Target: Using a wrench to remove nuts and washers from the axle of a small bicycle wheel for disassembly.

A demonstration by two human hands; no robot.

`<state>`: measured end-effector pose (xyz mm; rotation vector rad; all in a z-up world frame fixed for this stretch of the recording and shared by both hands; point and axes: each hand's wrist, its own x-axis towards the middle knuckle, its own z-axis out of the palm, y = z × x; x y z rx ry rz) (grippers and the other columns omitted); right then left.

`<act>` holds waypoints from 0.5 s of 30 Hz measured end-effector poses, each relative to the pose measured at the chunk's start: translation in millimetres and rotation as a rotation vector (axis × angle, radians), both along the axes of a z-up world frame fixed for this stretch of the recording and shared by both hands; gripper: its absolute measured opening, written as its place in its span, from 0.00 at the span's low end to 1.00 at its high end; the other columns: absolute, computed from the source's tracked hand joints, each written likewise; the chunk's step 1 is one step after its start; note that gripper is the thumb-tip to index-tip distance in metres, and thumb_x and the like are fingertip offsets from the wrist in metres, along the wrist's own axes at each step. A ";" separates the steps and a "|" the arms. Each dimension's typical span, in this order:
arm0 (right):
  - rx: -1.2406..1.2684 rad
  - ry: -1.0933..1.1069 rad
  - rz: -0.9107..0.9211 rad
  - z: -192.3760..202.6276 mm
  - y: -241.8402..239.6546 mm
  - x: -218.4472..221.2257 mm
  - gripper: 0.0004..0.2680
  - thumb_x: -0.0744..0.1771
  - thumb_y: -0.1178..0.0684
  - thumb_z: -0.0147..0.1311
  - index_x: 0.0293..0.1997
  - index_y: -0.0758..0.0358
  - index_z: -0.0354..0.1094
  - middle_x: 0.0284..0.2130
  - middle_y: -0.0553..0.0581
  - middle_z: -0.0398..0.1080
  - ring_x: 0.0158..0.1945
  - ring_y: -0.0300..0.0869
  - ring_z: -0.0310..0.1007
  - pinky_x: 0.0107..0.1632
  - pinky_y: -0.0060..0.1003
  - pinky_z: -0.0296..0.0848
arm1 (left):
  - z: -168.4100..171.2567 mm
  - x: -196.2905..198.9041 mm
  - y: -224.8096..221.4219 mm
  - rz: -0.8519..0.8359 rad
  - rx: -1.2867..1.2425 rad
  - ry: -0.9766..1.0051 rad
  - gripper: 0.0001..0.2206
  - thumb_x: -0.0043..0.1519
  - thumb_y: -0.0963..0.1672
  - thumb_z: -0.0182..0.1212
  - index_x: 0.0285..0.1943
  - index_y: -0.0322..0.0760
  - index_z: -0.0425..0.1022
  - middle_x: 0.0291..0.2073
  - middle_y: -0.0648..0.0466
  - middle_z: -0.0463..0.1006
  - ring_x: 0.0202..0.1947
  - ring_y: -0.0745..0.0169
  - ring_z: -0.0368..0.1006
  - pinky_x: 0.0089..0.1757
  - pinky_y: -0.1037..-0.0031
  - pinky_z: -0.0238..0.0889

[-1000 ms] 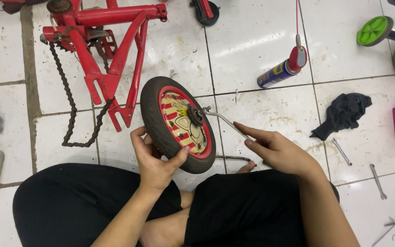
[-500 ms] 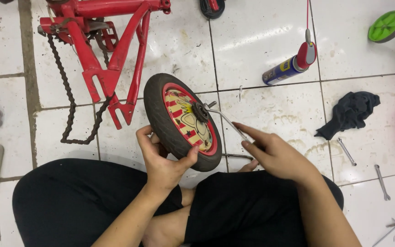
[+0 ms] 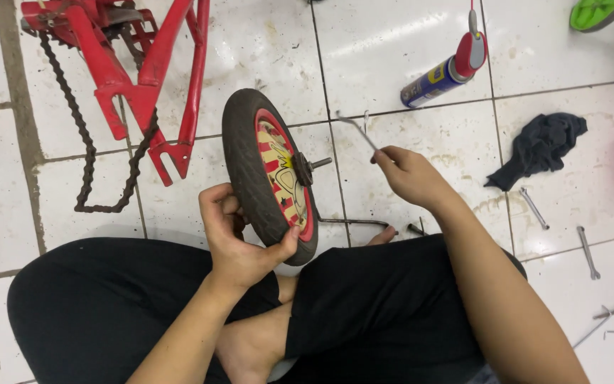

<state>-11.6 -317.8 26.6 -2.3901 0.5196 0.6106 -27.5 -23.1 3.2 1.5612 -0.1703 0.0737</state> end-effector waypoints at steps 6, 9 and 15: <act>-0.143 -0.099 0.219 -72.0 7.4 9.2 0.13 0.71 0.45 0.45 0.52 0.60 0.73 0.23 0.55 0.76 0.30 0.48 0.78 0.38 0.41 0.74 | 1.7 -1.5 1.6 -0.118 0.086 -0.091 0.38 0.35 0.42 0.84 0.53 0.29 0.63 0.28 0.46 0.77 0.26 0.56 0.75 0.33 0.72 0.71; -0.177 -0.090 0.330 -77.4 17.4 6.5 0.10 0.67 0.48 0.52 0.46 0.59 0.76 0.27 0.55 0.77 0.34 0.52 0.79 0.39 0.46 0.76 | 5.5 -0.4 1.5 -0.174 0.091 -0.120 0.36 0.36 0.42 0.83 0.50 0.29 0.63 0.26 0.46 0.77 0.22 0.56 0.74 0.31 0.71 0.70; 0.541 -0.187 0.110 -0.5 34.8 14.0 0.10 0.68 0.57 0.47 0.48 0.69 0.74 0.35 0.63 0.77 0.42 0.48 0.77 0.48 0.40 0.74 | 2.6 3.7 9.6 -0.171 0.066 -0.134 0.36 0.37 0.41 0.82 0.52 0.27 0.61 0.27 0.44 0.76 0.24 0.52 0.75 0.32 0.69 0.71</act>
